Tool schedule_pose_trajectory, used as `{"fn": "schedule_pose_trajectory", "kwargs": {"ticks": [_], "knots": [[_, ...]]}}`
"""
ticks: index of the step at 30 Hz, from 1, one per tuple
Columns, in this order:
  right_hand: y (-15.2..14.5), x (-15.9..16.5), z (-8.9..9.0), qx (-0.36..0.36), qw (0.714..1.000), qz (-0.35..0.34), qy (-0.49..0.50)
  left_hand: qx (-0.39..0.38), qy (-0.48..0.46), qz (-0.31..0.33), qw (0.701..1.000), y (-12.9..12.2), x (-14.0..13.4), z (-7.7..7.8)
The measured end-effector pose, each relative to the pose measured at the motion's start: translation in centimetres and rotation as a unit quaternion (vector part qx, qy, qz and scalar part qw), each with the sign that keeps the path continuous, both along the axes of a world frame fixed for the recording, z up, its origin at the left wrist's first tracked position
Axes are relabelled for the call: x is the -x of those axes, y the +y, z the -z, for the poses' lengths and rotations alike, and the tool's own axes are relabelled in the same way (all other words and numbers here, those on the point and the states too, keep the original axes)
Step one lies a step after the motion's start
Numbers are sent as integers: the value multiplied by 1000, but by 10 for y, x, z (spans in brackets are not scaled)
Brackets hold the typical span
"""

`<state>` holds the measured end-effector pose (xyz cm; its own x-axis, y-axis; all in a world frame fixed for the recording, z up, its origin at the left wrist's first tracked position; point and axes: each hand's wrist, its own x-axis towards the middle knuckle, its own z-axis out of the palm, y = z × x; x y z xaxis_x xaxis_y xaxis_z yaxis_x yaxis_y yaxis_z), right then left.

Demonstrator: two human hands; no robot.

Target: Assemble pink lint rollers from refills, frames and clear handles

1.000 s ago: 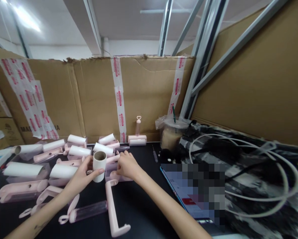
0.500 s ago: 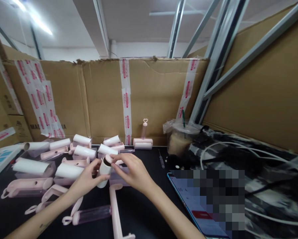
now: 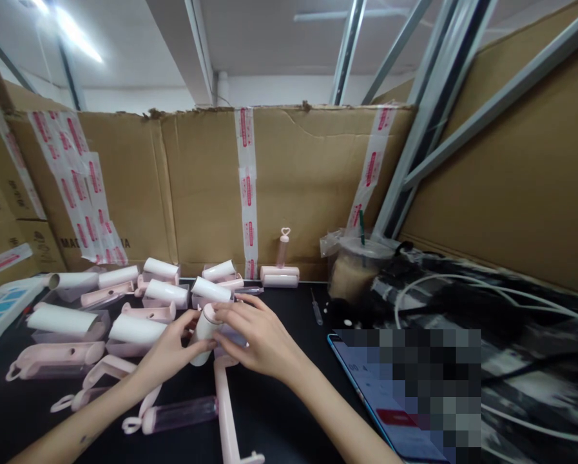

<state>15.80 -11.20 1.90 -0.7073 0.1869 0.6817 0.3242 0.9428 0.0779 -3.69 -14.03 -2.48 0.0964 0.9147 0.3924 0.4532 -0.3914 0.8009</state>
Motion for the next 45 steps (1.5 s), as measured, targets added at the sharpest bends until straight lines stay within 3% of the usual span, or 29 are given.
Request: {"fn": "schedule_pose_trajectory", "kwargs": {"ticks": [9, 11, 14, 17, 20, 23, 26, 30, 34, 40, 45], "knots": [[0, 6, 3, -100, 994, 39, -3, 6, -37, 20, 999, 4, 1, -2], [-3, 10, 4, -64, 997, 32, -4, 1, -40, 15, 999, 2, 1, -3], [-6, 12, 4, 47, 999, -17, 19, -6, -47, 22, 999, 1, 1, -5], [-2, 5, -2, 142, 985, -37, 95, 9, -110, 28, 993, 1, 1, -7], [9, -11, -13, 137, 978, 62, 146, -3, -235, 23, 972, 3, 2, -11], [23, -26, -15, 119, 972, 205, 7, -8, -300, 49, 953, 1, 3, -16], [36, -29, -3, 184, 942, 252, -128, 32, -339, 52, 939, -3, 2, -18], [50, -22, 17, 211, 934, 247, -151, 80, -427, 42, 900, -7, 1, -20], [52, -21, 17, 207, 940, 230, -146, 90, -479, 46, 872, -8, -1, -21], [42, -27, 0, 203, 954, 182, -123, 73, -494, 46, 865, -2, 0, -12], [42, -29, 0, 273, 953, 95, -91, 87, -487, 50, 868, 2, -1, -4]]}}
